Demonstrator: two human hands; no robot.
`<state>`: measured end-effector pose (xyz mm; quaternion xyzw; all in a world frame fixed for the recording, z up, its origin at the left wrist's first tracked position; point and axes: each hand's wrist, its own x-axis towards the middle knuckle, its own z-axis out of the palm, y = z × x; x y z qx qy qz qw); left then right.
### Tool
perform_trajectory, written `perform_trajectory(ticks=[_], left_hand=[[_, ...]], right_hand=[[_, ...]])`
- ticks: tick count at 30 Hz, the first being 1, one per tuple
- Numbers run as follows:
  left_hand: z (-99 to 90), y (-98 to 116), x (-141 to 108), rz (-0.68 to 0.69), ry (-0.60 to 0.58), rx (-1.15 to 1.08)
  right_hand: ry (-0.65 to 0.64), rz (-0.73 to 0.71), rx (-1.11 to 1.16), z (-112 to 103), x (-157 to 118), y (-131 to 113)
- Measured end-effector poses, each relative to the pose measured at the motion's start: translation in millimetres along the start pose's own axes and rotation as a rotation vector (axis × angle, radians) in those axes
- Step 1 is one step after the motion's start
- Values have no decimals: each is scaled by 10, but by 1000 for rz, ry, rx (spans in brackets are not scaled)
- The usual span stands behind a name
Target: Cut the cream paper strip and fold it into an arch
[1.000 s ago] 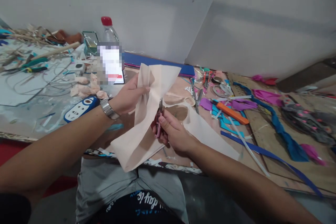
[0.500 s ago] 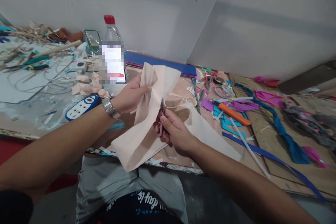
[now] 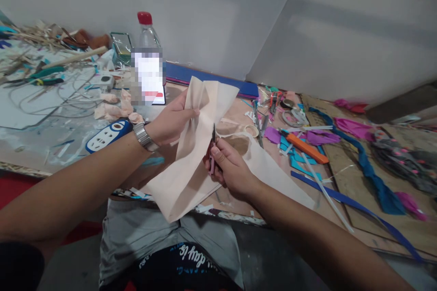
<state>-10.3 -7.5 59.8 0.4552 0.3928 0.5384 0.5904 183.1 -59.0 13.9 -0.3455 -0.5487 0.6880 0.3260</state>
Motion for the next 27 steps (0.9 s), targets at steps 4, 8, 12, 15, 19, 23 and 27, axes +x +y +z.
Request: perform_trajectory(ticks=[4, 8, 12, 15, 19, 23, 27], left_hand=[[7, 10, -8, 21, -9, 18], [12, 7, -7, 27, -22, 26], [15, 3, -8, 23, -43, 11], [12, 5, -10, 20, -40, 12], [4, 20, -12, 0, -43, -10], [5, 36, -15, -7, -48, -16], [14, 48, -19, -23, -34, -34]], right_hand=[[-6, 7, 49, -4, -11, 0], [0, 14, 69, -12, -10, -3], [10, 25, 75, -21, -1, -3], [15, 32, 81, -28, 4, -7], [21, 34, 76, -42, 9, -11], [35, 44, 51, -55, 13, 2], [49, 46, 18, -64, 19, 15]])
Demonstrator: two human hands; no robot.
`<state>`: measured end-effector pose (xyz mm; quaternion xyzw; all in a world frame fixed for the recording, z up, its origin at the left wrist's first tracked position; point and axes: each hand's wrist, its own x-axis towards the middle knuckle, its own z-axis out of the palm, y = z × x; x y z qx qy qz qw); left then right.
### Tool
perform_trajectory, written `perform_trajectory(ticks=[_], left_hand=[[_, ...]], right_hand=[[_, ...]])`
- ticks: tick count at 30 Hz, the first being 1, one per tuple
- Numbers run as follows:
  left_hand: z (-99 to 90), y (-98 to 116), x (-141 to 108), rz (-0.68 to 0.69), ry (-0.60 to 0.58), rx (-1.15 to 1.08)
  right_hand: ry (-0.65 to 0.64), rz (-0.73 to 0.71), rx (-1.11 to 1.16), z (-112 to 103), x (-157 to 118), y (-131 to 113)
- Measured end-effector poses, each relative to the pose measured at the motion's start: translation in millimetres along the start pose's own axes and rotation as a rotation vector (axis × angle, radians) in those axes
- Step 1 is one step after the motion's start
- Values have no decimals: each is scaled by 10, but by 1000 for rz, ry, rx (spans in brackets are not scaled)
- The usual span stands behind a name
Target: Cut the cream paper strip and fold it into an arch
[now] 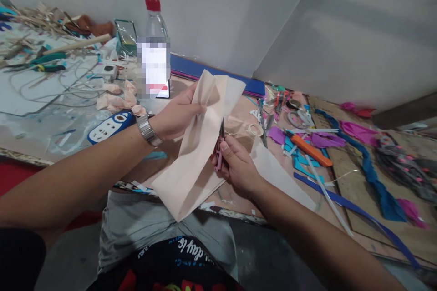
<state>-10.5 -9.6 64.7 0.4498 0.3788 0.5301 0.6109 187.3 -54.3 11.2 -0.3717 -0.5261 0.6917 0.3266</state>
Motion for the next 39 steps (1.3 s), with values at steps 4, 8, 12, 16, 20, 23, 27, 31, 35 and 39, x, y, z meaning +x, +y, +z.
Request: perform_trajectory(ticks=[4, 8, 12, 16, 20, 23, 27, 31, 35, 39], left_hand=[[2, 2, 0, 1, -1, -6], [-10, -12, 9, 16, 5, -6], [-24, -29, 19, 37, 6, 10], [-30, -41, 19, 48, -1, 26], [-22, -52, 8, 36, -17, 19], [-16, -56, 3, 15, -24, 7], [-20, -59, 6, 13, -34, 21], [-23, -56, 4, 3, -39, 23], [-26, -57, 0, 6, -34, 19], [-63, -95, 33, 45, -25, 31]], right_hand=[[9, -7, -40, -10, 11, 2], [9, -19, -72, -17, 21, -1], [20, -1, -65, -7, 14, -14], [15, 19, -13, 9, -1, -27], [30, 8, -22, 9, -2, -37], [62, 6, -45, 0, 6, -44], [84, -1, -50, -7, 15, -51], [90, -24, -58, -6, 19, -49], [98, -37, -94, -15, 28, -37], [83, -41, -121, -31, 36, -25]])
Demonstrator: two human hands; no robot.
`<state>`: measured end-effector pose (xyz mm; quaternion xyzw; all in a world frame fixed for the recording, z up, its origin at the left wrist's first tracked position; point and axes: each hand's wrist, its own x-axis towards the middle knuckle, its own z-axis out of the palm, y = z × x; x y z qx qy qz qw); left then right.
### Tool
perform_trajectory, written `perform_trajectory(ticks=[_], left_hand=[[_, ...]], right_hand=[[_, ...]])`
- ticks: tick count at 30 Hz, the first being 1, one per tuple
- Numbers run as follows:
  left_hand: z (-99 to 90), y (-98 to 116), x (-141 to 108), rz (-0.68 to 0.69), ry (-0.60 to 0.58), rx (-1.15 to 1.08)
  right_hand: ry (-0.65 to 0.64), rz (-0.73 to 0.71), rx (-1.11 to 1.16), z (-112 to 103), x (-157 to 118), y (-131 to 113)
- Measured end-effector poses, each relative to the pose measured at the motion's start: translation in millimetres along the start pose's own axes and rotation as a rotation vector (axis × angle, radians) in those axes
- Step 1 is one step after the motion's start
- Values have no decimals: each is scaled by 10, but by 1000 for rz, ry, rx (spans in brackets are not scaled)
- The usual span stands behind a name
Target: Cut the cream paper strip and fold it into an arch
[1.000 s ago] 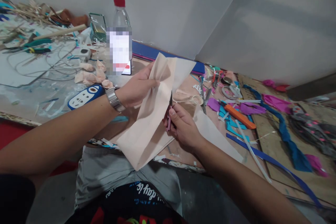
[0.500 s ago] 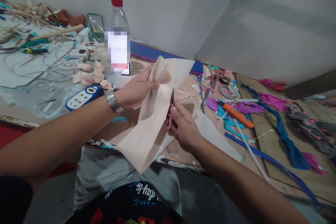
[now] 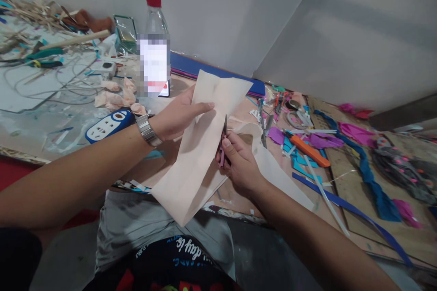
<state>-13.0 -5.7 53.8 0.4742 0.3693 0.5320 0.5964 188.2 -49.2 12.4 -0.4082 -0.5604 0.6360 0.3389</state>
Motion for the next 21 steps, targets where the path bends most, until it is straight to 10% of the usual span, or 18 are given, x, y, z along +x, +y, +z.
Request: perform_trajectory(ticks=[21], left_hand=[[-46, -55, 57, 176, 110, 153]], right_hand=[[-14, -130, -109, -14, -8, 54]])
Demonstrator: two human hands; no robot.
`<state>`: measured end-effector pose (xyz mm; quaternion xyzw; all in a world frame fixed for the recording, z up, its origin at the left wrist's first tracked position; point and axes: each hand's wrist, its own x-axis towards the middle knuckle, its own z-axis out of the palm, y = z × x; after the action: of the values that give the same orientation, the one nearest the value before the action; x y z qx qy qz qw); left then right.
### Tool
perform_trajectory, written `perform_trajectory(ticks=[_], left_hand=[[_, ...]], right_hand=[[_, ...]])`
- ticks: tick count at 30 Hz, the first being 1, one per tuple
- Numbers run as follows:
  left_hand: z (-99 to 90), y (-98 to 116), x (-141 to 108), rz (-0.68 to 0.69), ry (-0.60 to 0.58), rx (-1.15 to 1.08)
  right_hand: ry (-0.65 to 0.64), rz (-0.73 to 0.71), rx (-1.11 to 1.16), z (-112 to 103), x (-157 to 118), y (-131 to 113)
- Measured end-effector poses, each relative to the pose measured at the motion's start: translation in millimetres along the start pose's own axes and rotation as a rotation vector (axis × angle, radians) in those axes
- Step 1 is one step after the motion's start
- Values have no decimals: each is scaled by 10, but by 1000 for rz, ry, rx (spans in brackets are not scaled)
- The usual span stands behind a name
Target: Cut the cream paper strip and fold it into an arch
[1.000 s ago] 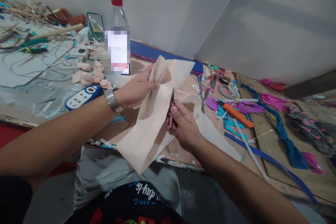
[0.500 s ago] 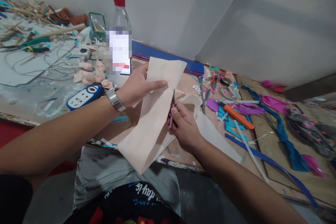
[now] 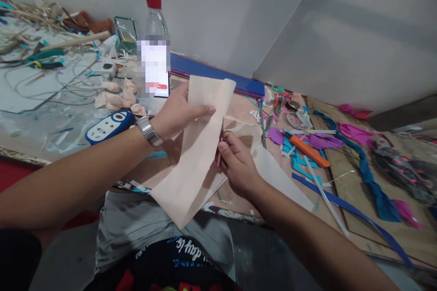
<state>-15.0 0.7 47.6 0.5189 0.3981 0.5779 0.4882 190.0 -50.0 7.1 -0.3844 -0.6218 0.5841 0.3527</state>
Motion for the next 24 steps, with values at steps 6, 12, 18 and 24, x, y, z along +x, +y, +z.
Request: perform_trajectory(ticks=[6, 12, 18, 24], left_hand=[[-8, -32, 19, 6, 10, 30], [-10, -26, 10, -6, 29, 59], [-4, -16, -4, -47, 5, 8], [30, 21, -32, -147, -72, -138]], right_hand=[[17, -33, 0, 5, 5, 26], [10, 7, 57, 8, 4, 26], [8, 26, 103, 15, 1, 9], [-20, 70, 222, 30, -28, -13]])
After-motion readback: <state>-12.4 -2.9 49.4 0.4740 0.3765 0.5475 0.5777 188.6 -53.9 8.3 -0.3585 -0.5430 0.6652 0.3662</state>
